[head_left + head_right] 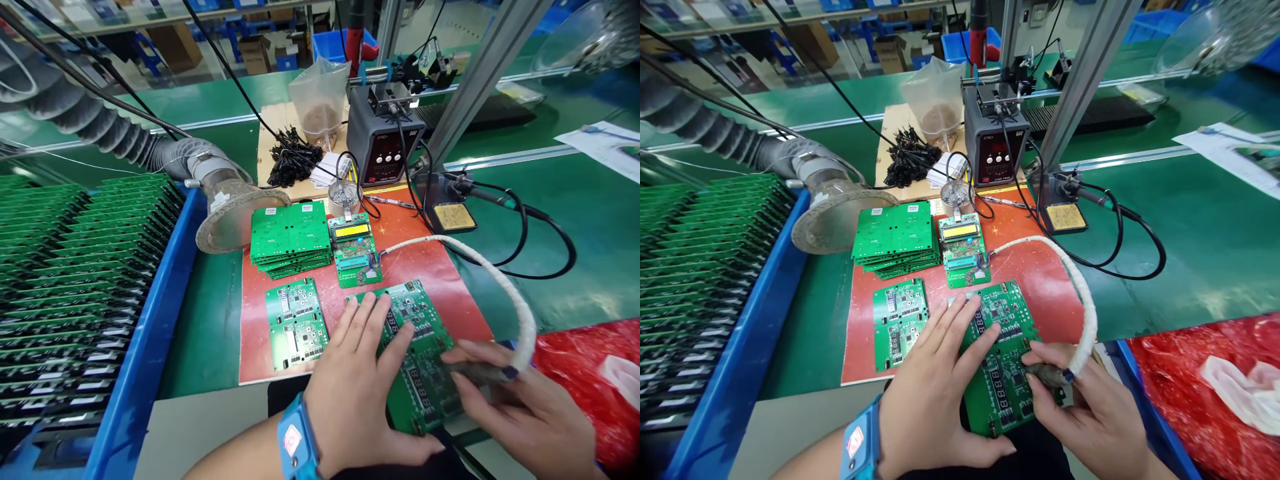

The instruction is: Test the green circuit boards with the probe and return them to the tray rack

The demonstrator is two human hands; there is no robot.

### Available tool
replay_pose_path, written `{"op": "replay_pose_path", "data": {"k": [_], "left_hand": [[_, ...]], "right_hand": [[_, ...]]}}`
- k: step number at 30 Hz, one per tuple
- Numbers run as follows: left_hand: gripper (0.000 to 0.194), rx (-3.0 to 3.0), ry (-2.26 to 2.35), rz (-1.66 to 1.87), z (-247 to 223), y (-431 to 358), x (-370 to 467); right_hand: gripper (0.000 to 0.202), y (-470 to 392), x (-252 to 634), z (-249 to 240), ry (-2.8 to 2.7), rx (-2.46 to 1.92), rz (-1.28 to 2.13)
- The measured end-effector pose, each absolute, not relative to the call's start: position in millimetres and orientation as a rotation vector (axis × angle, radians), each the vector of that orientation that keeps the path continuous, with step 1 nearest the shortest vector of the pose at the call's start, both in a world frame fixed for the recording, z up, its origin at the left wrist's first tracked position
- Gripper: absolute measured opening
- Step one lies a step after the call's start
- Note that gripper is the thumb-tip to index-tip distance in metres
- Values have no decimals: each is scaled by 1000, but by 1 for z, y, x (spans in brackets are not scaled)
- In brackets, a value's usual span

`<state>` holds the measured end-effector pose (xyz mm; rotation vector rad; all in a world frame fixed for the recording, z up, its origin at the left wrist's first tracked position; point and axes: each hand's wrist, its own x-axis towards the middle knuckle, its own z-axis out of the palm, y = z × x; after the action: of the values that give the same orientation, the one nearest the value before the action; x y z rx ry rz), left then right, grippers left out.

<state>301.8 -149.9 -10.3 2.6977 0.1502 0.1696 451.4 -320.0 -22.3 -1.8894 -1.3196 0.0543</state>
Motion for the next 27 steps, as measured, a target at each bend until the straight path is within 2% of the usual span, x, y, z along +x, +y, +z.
{"op": "replay_pose_path", "data": {"k": [10,16,27], "left_hand": [[99,2668,166,156,-11,-149,300],[102,2688,156,159,-10,-147,301],[102,2683,178,140,-9,-150,300]], "right_hand": [[32,-322,451,-20,-1313,-1868,98],[38,-324,450,-22,-1300,-1855,125],[36,-318,449,-18,-1288,-1831,97]]}}
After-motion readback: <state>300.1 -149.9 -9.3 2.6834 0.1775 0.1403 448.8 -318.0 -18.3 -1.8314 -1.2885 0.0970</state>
